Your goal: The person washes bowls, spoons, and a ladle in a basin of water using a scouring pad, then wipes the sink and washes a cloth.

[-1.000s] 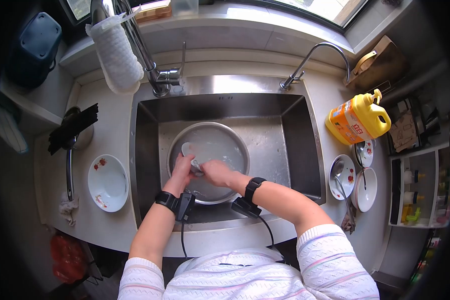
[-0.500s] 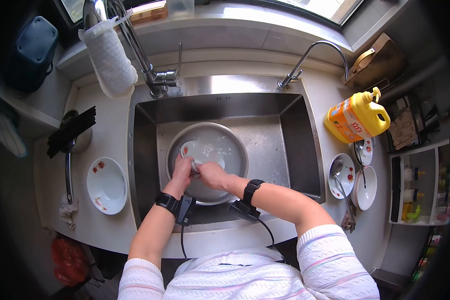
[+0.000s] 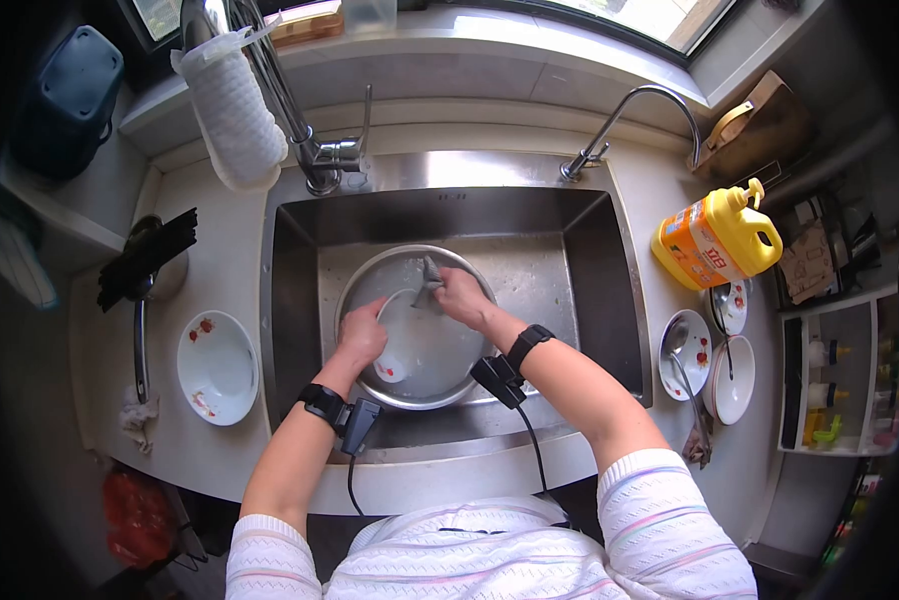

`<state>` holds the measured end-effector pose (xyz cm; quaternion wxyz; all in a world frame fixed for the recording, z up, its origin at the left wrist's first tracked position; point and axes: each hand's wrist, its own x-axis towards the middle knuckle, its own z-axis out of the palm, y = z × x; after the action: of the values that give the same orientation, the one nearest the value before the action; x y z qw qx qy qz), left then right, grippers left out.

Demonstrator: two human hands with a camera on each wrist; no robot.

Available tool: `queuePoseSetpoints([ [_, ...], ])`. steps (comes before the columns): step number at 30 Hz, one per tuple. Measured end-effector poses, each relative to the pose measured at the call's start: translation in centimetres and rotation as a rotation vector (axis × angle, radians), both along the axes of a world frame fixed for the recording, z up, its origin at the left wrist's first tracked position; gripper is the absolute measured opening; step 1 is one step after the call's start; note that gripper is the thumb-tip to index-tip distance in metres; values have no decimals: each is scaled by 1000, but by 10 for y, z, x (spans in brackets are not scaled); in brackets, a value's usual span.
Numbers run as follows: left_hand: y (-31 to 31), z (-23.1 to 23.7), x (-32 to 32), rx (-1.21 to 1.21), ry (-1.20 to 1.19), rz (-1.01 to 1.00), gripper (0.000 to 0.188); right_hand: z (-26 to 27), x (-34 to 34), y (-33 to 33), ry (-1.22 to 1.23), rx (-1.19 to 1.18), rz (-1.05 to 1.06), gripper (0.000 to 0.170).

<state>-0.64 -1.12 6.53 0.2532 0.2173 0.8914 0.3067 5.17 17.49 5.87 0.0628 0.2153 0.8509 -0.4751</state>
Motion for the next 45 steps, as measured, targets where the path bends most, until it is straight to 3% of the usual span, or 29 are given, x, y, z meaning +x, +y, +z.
queuePoseSetpoints([
  [1, 5, 12, 5, -63, 17, -66, 39, 15, -1, -10, -2, 1, 0, 26],
  [3, 14, 19, 11, -156, 11, -67, 39, 36, -2, -27, 109, 187, 419, 24],
  [4, 17, 21, 13, -250, 6, -68, 38, 35, 0, -30, 109, 189, 416, 24],
  [6, 18, 22, 14, -210, 67, -43, 37, 29, 4, -32, 26, 270, 456, 24],
  [8, 13, 32, 13, -141, 145, -214, 37, 10, 6, -15, -102, 391, 564, 21],
  [9, 9, 28, 10, -146, 141, -215, 37, 5, 14, -6, -290, 69, 424, 22],
  [10, 7, 23, 4, 4, 91, -155, 38, 0, 17, 1, -467, -248, 277, 24],
  [11, 5, 17, -1, 157, 42, -92, 39, -6, 21, 3, -468, -246, 284, 24],
  [13, 5, 5, -6, 271, -60, 38, 39, -19, 37, -2, -348, -761, -48, 34],
  [14, 6, -1, -7, 383, -158, 159, 40, -25, 40, -4, -351, -759, -45, 34],
  [15, 5, -8, -8, 384, -157, 159, 40, -28, 40, -8, -370, -736, -124, 35],
  [17, 2, -24, -7, 415, -241, 352, 41, -26, 40, -8, -385, -716, -209, 37],
  [19, 2, -36, -6, 337, -199, 391, 41, -19, 38, -5, -645, -388, 28, 39],
  [20, 1, -42, -6, 261, -155, 435, 41, -19, 36, -3, -645, -388, 28, 39],
  [22, 1, -40, -5, 187, -148, 406, 40, -18, 30, -2, -503, 151, 145, 33],
  [25, 4, -41, -1, 143, -155, 396, 37, -7, 20, -19, -338, 78, 67, 30],
  [27, 6, -51, 1, 174, -172, 415, 35, 5, 24, -39, -138, 134, 313, 27],
  [30, 7, -65, -1, 191, -266, 448, 35, 1, 34, -63, -119, -50, 463, 30],
  [32, 12, -53, 1, 291, -558, 586, 36, -3, 42, -71, -79, 38, 607, 33],
  [33, 13, -39, 1, 291, -557, 585, 36, 4, 46, -68, -159, 237, 661, 35],
  [35, 12, -14, 0, 264, -830, 557, 39, -25, 50, -50, -137, 361, 697, 32],
  [37, 11, -18, -1, 285, -837, 511, 42, -13, 44, -45, -113, 487, 732, 29],
  [40, 10, -18, -2, 307, -869, 459, 48, 5, 36, -39, -184, 312, 648, 27],
  [42, 9, -10, -4, 305, -884, 451, 52, 14, 28, -32, -160, -36, 436, 26],
  [43, 8, -3, -3, 251, -902, 448, 54, 20, 25, -27, -157, -37, 435, 26],
  [45, 7, 6, -1, 192, -920, 440, 56, 31, 25, -14, -222, -515, 132, 34],
])
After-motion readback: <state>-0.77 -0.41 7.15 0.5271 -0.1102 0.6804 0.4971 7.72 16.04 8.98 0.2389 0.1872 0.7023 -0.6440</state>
